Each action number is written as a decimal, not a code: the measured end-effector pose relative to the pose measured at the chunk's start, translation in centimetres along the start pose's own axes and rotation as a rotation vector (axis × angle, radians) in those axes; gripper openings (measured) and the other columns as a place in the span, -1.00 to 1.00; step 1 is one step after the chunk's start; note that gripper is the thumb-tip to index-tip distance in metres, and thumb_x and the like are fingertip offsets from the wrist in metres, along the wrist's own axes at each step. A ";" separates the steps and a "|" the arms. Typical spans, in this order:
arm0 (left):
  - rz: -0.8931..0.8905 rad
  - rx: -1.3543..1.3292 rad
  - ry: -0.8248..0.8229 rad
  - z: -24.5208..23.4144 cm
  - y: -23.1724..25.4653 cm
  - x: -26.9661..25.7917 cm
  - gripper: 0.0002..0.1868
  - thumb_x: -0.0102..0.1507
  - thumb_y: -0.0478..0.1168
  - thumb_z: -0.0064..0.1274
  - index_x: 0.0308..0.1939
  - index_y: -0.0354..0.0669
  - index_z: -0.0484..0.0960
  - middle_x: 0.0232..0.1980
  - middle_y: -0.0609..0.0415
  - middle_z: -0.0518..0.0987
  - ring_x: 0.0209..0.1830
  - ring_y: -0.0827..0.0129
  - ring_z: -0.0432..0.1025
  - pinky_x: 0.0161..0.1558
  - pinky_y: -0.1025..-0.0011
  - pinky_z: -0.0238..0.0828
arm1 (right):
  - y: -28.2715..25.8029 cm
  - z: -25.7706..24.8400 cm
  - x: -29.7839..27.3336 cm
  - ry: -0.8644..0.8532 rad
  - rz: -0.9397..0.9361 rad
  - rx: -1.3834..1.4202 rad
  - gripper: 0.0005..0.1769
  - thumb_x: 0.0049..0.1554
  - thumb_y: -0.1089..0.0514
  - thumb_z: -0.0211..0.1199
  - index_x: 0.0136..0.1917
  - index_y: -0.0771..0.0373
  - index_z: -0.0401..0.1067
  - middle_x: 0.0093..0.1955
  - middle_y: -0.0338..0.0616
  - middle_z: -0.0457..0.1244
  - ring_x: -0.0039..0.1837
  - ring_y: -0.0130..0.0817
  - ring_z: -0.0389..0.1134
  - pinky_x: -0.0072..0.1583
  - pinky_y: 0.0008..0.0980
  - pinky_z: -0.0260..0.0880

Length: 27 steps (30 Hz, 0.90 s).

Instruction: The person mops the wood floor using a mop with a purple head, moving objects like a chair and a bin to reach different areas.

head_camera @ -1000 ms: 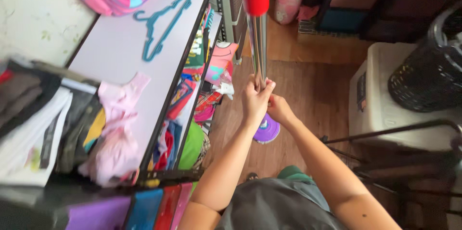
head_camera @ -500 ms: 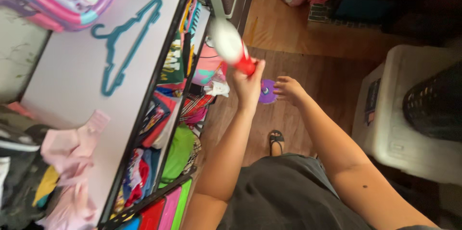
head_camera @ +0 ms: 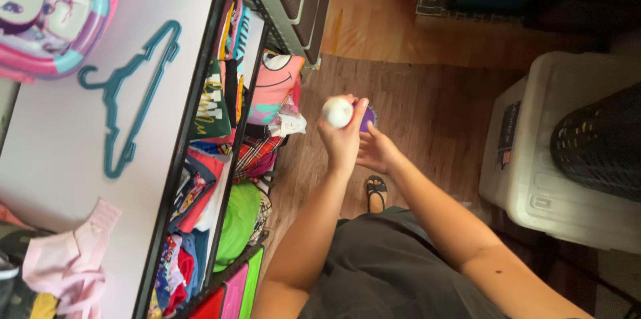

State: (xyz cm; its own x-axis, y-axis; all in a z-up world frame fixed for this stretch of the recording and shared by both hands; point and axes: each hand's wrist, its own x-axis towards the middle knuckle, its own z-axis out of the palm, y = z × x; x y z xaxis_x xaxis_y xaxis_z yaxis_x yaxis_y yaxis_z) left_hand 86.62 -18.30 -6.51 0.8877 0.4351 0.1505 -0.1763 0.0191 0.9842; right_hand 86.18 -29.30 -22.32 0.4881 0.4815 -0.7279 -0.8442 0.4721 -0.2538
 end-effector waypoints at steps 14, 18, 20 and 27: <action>0.292 0.026 -0.003 -6.9 11.1 -1.8 -0.63 0.27 -0.41 0.28 0.03 -0.24 0.40 0.02 0.00 0.51 0.04 0.30 0.44 0.17 0.34 0.42 | 0.9 10.3 2.2 -0.302 -0.235 0.303 -0.68 0.25 -0.03 0.35 -0.04 0.28 0.43 -0.11 -0.02 0.38 -0.05 -0.20 0.43 0.09 -0.20 0.51; 0.375 0.103 -0.112 -8.3 8.7 -3.0 -0.61 0.24 -0.39 0.29 0.05 -0.22 0.42 0.06 -0.08 0.51 0.10 0.11 0.46 0.22 0.25 0.41 | 1.4 9.4 2.9 -0.244 -0.289 0.217 -0.59 0.22 -0.14 0.33 -0.16 0.26 0.42 -0.25 -0.06 0.36 -0.21 -0.24 0.41 -0.10 -0.24 0.49; 0.364 0.178 -0.164 -9.3 6.3 -2.8 -0.59 0.21 -0.38 0.31 0.04 -0.22 0.44 0.05 -0.08 0.55 0.08 0.09 0.49 0.32 0.15 0.36 | 1.8 9.8 2.6 -0.138 -0.203 0.101 -0.54 0.14 -0.16 0.22 -0.11 0.33 0.44 -0.21 -0.06 0.37 -0.19 -0.28 0.43 -0.08 -0.31 0.49; 0.297 0.373 -0.387 -15.2 5.7 -4.7 -0.50 0.08 -0.31 0.36 0.03 -0.21 0.47 0.09 -0.16 0.55 0.14 -0.10 0.50 0.12 0.15 0.48 | 6.6 9.3 3.1 -0.060 -0.297 0.127 -0.71 0.13 0.12 0.31 -0.03 0.28 0.26 -0.15 -0.07 0.35 -0.19 -0.36 0.39 -0.10 -0.30 0.46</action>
State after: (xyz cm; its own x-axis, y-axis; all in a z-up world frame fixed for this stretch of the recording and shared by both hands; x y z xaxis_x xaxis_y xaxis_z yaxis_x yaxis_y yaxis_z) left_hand 75.02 -6.55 -3.07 0.9259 0.0134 0.3774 -0.3410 -0.4000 0.8507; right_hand 84.19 -17.83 -20.35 0.7245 0.3495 -0.5941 -0.6302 0.6851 -0.3655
